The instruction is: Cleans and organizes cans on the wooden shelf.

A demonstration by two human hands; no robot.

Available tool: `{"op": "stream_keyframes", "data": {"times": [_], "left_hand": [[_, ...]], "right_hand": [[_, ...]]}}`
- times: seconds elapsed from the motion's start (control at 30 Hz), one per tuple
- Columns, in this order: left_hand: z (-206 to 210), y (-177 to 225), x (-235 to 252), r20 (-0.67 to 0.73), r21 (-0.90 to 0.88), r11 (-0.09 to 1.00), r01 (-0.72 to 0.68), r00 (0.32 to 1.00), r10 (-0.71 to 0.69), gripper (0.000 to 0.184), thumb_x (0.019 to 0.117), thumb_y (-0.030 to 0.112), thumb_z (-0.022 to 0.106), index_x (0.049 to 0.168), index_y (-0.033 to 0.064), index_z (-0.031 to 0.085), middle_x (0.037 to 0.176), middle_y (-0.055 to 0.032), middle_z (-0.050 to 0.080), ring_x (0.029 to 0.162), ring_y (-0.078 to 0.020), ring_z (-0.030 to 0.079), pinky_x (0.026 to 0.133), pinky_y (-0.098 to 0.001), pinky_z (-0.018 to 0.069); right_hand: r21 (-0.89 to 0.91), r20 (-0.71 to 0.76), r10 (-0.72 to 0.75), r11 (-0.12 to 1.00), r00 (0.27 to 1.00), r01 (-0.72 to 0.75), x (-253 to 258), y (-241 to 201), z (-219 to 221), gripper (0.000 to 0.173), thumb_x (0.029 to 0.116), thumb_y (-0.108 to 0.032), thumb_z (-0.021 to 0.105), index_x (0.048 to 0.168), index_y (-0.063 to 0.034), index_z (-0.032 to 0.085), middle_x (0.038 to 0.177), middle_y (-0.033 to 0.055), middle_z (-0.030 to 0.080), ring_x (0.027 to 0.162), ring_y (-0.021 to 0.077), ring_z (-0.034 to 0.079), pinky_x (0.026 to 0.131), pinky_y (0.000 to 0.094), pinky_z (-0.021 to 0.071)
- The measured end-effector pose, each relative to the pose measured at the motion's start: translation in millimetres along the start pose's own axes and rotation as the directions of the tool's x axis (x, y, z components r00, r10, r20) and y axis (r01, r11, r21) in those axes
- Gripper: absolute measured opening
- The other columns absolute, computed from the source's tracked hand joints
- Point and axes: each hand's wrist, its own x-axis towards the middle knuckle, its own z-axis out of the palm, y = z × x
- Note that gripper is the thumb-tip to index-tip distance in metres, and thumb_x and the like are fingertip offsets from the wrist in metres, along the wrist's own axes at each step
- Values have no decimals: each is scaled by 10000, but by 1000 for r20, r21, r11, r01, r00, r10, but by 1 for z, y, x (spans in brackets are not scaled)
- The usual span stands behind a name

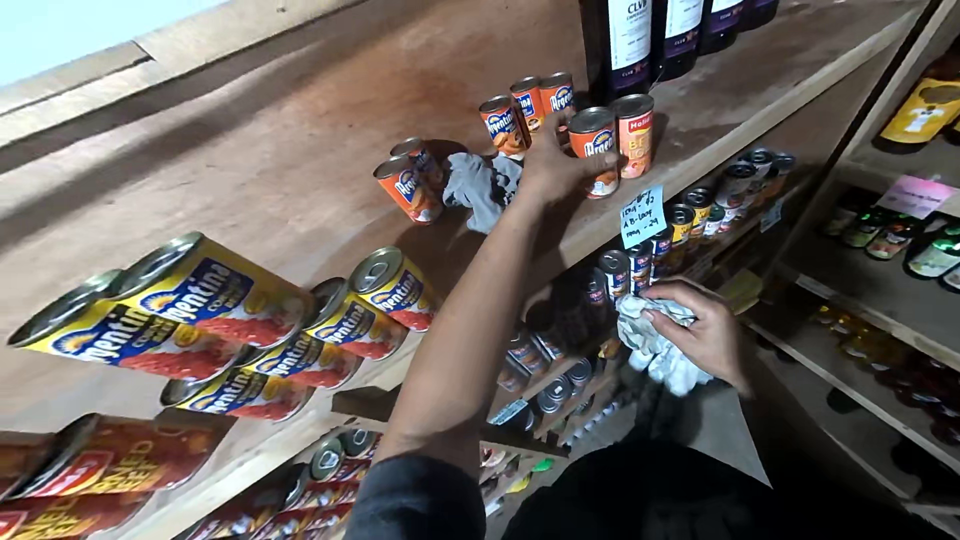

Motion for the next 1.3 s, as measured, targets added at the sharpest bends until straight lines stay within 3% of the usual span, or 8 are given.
{"op": "stream_keyframes", "data": {"times": [0.2,0.47,0.57,0.67,0.83,0.97,1.17,1.3], "left_hand": [[3,-15,1,110,103,994,26,993,-37,721,789,56,861,1409,-11,501,1271,-169,659,1154,-202,664,1031,-375,537],[-15,7,-3,238,194,981,33,968,-79,784,844,-55,749,1521,-22,357,1367,-201,602,1196,-214,645,1037,-354,527],[-44,20,12,-68,333,940,77,996,-58,642,957,-32,570,1552,-24,328,1415,-245,568,1241,-319,608,1022,-452,506],[-64,12,45,-445,264,936,234,890,-97,679,955,79,659,1543,-35,339,1477,-301,483,1332,-415,519,1093,-529,438],[-61,-30,83,-520,244,805,542,773,-363,789,880,222,782,1468,-101,367,1356,-317,565,1274,-426,571,1052,-564,474],[-51,-31,80,-544,259,771,582,748,-382,710,893,271,773,1443,-49,458,1358,-275,593,1266,-398,594,1048,-549,485],[-49,20,53,-760,-16,986,166,639,-120,679,877,303,815,1432,37,529,1286,-232,646,1207,-368,619,1007,-541,501],[-28,54,-32,-695,133,930,-344,636,335,658,839,213,830,1371,-52,548,1227,-203,653,1116,-241,661,964,-399,568]], "right_hand": [[33,38,-1,999,999,0,0,6,6,228,947,-190,668,1058,-4,737,1077,103,728,1060,56,663,975,186,513],[69,42,-10,998,999,7,2,12,11,235,942,-191,668,1060,-1,740,1075,100,730,1067,52,660,978,178,507],[83,27,1,997,1000,-4,-1,17,12,238,931,-192,667,1050,-1,745,1063,99,731,1058,44,660,975,172,506],[87,14,14,996,1000,-15,-6,20,11,246,927,-191,669,1051,10,739,1063,101,729,1064,38,655,978,165,501],[107,-28,52,993,998,-49,-15,23,4,258,916,-198,675,1046,16,736,1054,82,729,1034,-8,651,943,125,508],[106,-16,115,988,993,-112,-24,28,-8,283,912,-206,669,1058,29,730,1068,74,732,1041,-28,647,946,124,505],[-11,-12,153,988,988,-154,-5,10,-20,418,936,-266,623,1109,111,671,1107,154,709,1036,-41,624,944,130,480],[48,-201,66,997,977,-58,20,-7,-33,361,930,-163,642,1142,124,591,1139,56,665,1073,-88,588,957,119,491]]}}
